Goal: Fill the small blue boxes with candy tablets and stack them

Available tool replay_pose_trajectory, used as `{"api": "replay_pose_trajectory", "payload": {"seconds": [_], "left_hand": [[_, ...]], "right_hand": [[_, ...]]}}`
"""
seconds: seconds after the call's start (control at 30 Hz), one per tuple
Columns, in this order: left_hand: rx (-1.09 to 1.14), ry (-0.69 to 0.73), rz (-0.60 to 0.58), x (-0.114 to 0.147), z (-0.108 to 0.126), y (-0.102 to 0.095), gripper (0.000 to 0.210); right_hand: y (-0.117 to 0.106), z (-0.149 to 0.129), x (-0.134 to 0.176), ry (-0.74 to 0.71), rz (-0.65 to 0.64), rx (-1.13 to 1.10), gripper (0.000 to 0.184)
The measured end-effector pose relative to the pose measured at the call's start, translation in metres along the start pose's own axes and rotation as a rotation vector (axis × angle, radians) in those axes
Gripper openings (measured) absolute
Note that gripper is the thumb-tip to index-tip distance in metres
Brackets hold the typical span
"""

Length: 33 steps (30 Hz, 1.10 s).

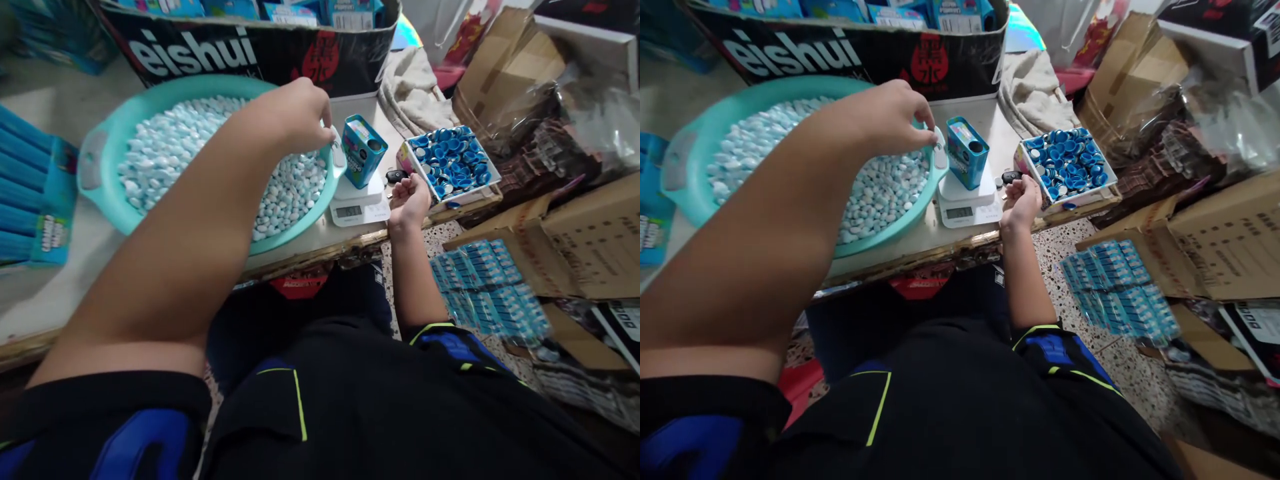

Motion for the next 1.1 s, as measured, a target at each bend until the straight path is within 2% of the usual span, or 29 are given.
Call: {"api": "replay_pose_trajectory", "payload": {"seconds": [0.1,0.2,0.33,0.47,0.7,0.9,1.1], "left_hand": [[-0.036,-0.072,-0.013,0.002,-0.001,0.001,0.048],[-0.137,-0.156,-0.128,0.006,-0.004,0.005,0.044],[-0.269,-0.092,-0.274,0.012,0.000,0.012,0.034],[-0.275,-0.068,-0.281,0.015,0.003,0.012,0.035],[-0.239,-0.078,-0.214,0.019,0.011,0.010,0.038],[-0.203,-0.036,-0.055,0.020,0.020,-0.003,0.022],[-0.240,0.020,0.056,0.023,0.027,-0.011,0.021]], "right_hand": [[0.000,-0.002,0.000,0.003,-0.004,-0.011,0.011],[0.000,-0.002,-0.001,0.015,-0.017,-0.002,0.011],[-0.001,-0.003,-0.001,0.024,-0.021,0.024,0.011],[0.001,-0.005,0.003,0.044,-0.015,-0.020,0.011],[0.003,-0.009,0.007,0.056,-0.012,-0.033,0.014],[0.003,-0.009,0.008,0.054,-0.023,-0.033,0.017],[0.004,-0.008,0.010,0.063,-0.014,-0.025,0.016]]}}
Point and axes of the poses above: each hand's wrist, its own x-axis away from the middle knuckle, its own y-axis out of the palm, z = x × y, the point moved 9 cm from there along -x, towards the middle knuckle
